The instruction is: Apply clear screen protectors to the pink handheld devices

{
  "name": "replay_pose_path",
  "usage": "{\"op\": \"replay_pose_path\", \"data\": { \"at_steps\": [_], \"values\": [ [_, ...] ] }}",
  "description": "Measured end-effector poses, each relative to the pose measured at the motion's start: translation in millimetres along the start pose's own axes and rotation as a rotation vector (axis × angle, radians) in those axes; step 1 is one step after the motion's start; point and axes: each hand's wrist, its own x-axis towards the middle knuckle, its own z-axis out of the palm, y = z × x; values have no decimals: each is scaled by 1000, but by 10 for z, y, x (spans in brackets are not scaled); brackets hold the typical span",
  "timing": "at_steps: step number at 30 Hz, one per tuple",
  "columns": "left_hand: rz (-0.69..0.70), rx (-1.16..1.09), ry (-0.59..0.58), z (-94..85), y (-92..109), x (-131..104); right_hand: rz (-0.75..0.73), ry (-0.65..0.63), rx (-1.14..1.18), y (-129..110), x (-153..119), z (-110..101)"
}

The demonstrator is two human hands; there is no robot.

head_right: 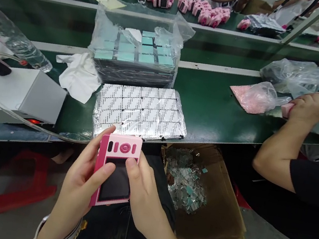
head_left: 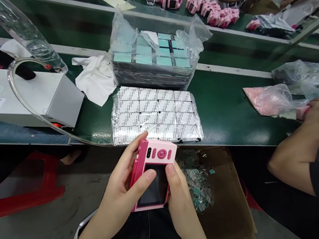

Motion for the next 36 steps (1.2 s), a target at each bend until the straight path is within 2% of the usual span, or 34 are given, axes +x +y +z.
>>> {"op": "replay_pose_path", "data": {
  "at_steps": [4, 9, 16, 20, 26, 31, 36],
  "values": [
    [-25, -11, 0, 43, 73, -57, 5, 52, 1, 55, -48, 1],
    [-105, -15, 66, 146, 187, -107, -23, 58, -61, 35, -110, -9],
    [-17, -20, 20, 108, 139, -92, -109, 56, -20, -11, -103, 10],
    [-15, -54, 18, 101, 24, 3, -145, 98, -11, 80, 7, 5],
    [-48, -119, -65, 33, -318, 365, -69, 164, -15, 322, 323, -28],
    [-144, -165, -45, 22, -378, 444, 35, 161, 10, 379, 348, -62],
    [-107, -165, 14, 60, -453, 505, 40, 124, 6, 475, 433, -105]
  ]
}}
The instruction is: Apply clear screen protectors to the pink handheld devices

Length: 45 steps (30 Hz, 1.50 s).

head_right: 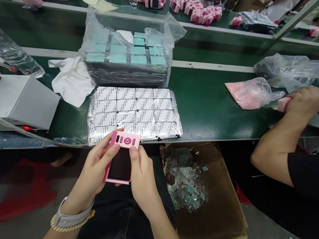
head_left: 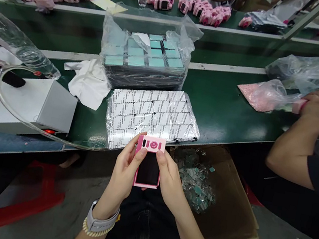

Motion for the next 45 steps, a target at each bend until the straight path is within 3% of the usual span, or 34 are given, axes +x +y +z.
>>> {"op": "replay_pose_path", "data": {
  "at_steps": [3, 6, 12, 18, 28, 33, 35, 40, 45],
  "values": [
    [-160, 6, -45, -61, -22, 73, 51, 19, 47, 119, 140, -18],
    [-298, -15, -212, -178, 13, 87, 87, 10, 100, 161, 200, -53],
    [-281, -98, -359, -327, 113, -10, 198, -309, 297, -58, 19, -214],
    [-212, -105, -431, -313, 154, -58, 89, -376, 202, -144, -98, -292],
    [-238, -88, -410, -371, 93, -41, 129, -356, 314, -12, -142, -207],
    [-120, 112, -176, -227, 144, -104, 133, -334, 272, -50, -296, -115],
    [-104, 172, -133, -194, 144, -126, 147, -335, 226, -75, -346, -103],
    [-144, 98, -189, -225, 194, -206, 141, -383, 296, -102, -350, -161],
    [-235, -21, -168, -243, 343, -241, 154, -384, 316, -90, -310, -182]
  ]
}}
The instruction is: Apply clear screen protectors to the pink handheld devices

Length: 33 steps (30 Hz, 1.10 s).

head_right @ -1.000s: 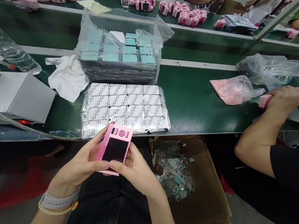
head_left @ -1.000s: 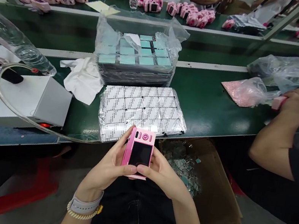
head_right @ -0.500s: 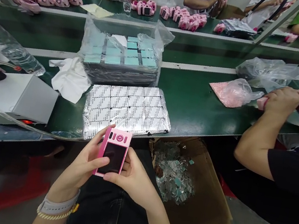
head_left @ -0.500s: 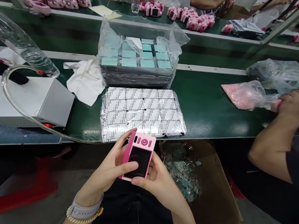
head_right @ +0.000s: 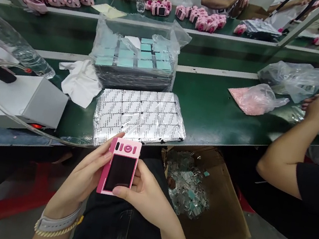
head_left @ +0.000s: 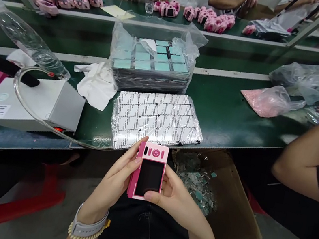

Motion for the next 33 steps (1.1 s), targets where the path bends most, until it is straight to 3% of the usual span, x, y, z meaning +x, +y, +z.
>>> {"op": "replay_pose_path", "data": {
  "at_steps": [8, 13, 17, 22, 28, 33],
  "values": [
    [111, 216, -22, -36, -109, 65, -31, 50, -38, 15, -19, 96],
    [15, 103, -121, -99, -44, 45, -31, 53, -14, 10, -30, 83],
    [-27, 2, -116, -69, 29, 35, -15, 61, -54, -11, -53, 81],
    [75, 127, 7, 33, -13, 49, -4, 72, -50, -7, -51, 95],
    [70, 57, -155, -42, -64, 74, -6, 85, -39, 28, -38, 102],
    [63, -24, -96, 42, -28, 79, -37, 99, -126, 7, -82, 125]
  ]
}}
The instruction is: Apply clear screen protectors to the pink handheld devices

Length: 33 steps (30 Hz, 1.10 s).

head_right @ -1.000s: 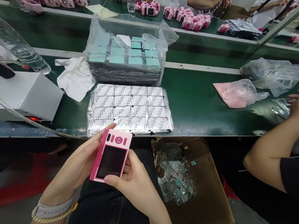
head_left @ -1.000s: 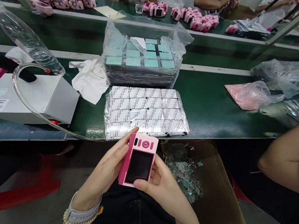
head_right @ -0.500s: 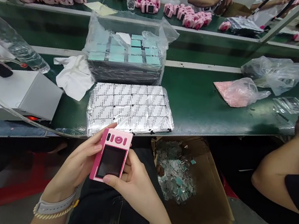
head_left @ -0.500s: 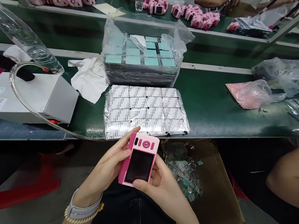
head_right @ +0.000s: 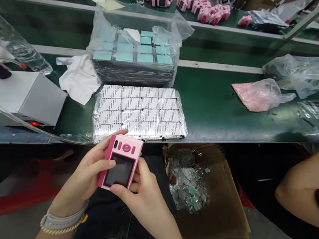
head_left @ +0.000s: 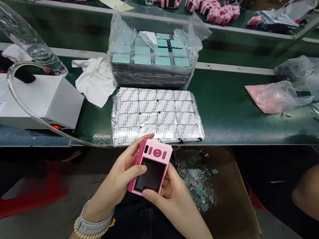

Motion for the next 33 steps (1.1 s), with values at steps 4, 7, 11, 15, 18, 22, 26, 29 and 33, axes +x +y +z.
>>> {"op": "replay_pose_path", "data": {
  "at_steps": [4, 7, 11, 15, 18, 22, 26, 29, 33],
  "values": [
    [1, -43, 77, 101, 11, 1, -2, 21, -74, -27, -49, 26],
    [17, -39, 71, 112, 14, -19, -25, 26, -103, -35, -74, 41],
    [28, -24, 39, 88, 16, -40, -33, 24, -110, -35, -80, 51],
    [38, -35, 41, 81, 10, -42, -36, 29, -103, -41, -68, 62],
    [43, -28, 47, 73, 2, -42, -24, 44, -108, -47, -62, 71],
    [36, -42, 31, 64, -7, -32, -35, 43, -122, -44, -66, 79],
    [49, -41, 54, 81, -12, -22, -39, 49, -123, -34, -73, 77],
    [56, -27, 52, 104, 2, -33, -40, 50, -113, -36, -73, 70],
    [31, -8, 64, 116, 60, -65, -44, 62, -100, -49, -65, 66]
  ]
}}
